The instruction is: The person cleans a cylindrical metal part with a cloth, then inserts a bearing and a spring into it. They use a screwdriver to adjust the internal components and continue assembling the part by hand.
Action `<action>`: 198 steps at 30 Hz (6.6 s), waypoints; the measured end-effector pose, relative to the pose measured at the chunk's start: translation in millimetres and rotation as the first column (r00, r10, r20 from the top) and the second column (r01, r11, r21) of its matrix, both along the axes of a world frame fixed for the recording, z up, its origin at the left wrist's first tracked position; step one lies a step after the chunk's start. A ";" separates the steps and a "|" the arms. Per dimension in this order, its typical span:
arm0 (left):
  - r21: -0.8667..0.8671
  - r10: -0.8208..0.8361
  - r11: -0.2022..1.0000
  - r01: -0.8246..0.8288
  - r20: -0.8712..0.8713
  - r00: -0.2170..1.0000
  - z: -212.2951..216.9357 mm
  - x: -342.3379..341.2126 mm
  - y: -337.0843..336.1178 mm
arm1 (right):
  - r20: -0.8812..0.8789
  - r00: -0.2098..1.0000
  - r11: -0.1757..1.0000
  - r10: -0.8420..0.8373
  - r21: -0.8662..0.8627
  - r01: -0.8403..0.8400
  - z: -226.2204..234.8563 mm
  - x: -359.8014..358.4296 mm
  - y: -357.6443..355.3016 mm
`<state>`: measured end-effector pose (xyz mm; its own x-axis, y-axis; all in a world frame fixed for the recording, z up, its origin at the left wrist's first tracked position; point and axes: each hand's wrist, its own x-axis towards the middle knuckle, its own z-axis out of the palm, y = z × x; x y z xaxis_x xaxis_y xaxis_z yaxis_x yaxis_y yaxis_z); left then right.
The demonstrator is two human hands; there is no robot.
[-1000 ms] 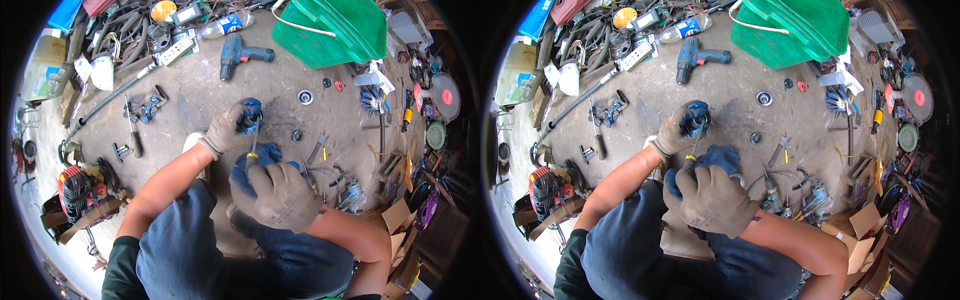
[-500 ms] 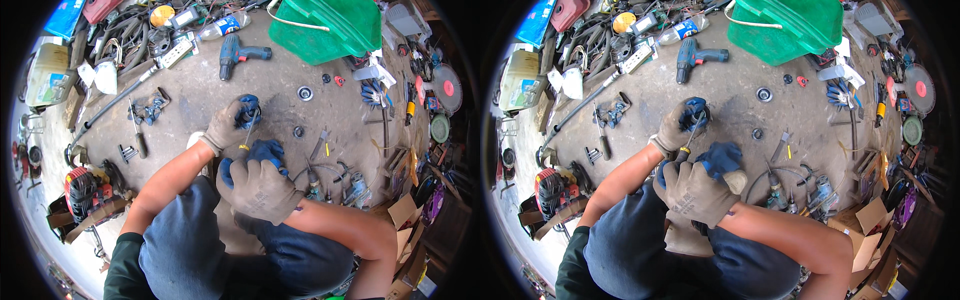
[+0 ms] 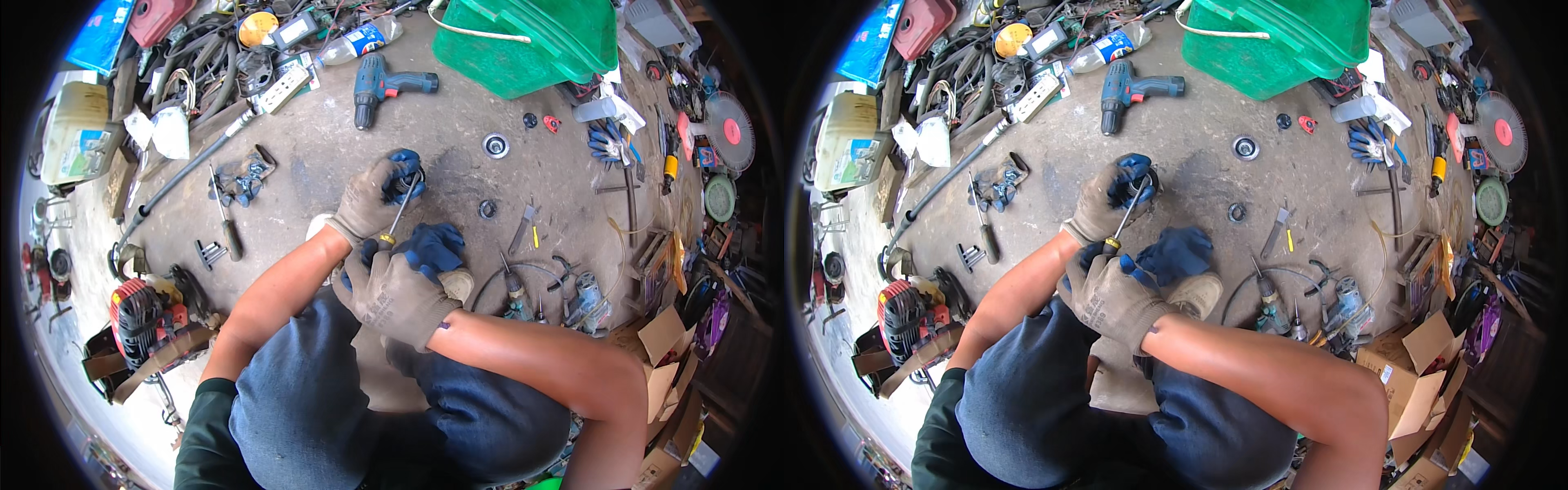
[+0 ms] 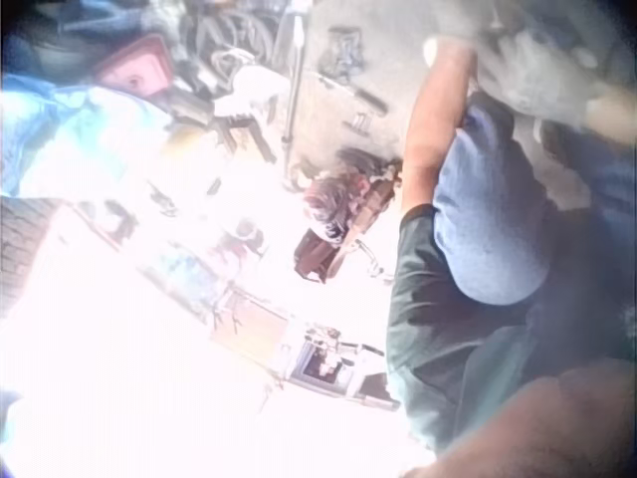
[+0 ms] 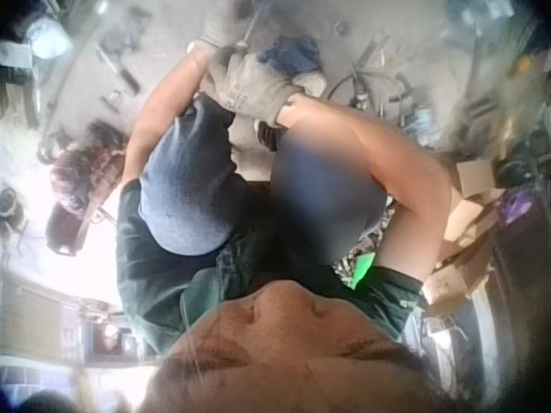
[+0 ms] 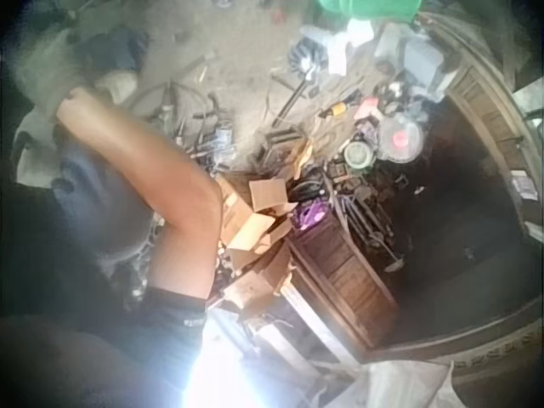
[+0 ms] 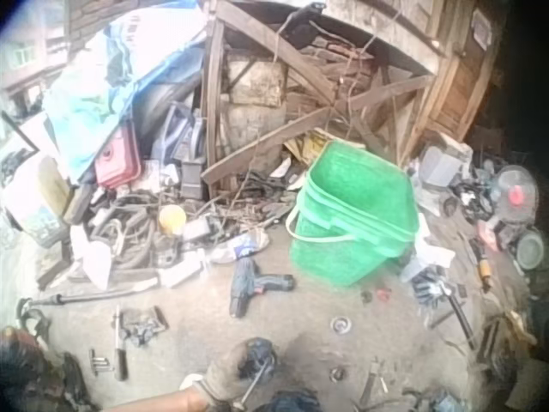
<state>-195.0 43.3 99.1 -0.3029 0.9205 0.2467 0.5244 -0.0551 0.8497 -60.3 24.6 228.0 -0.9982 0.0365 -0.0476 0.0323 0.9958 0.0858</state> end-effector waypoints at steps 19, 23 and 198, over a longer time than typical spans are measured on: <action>0.011 0.007 1.000 -0.007 -0.020 1.000 -1.9 0.0 -0.8 | -0.213 0.860 0.695 -0.463 -0.690 0.203 44.5 31.8 69.1; -0.026 -0.008 1.000 0.008 0.008 1.000 -1.4 -1.6 -4.4 | -0.186 0.792 0.528 -0.581 -0.827 0.194 40.6 43.5 79.7; -0.129 0.063 0.992 -0.012 0.401 0.914 -18.4 18.1 30.8 | -0.219 0.963 0.979 -0.160 -0.160 0.126 -12.4 55.8 41.9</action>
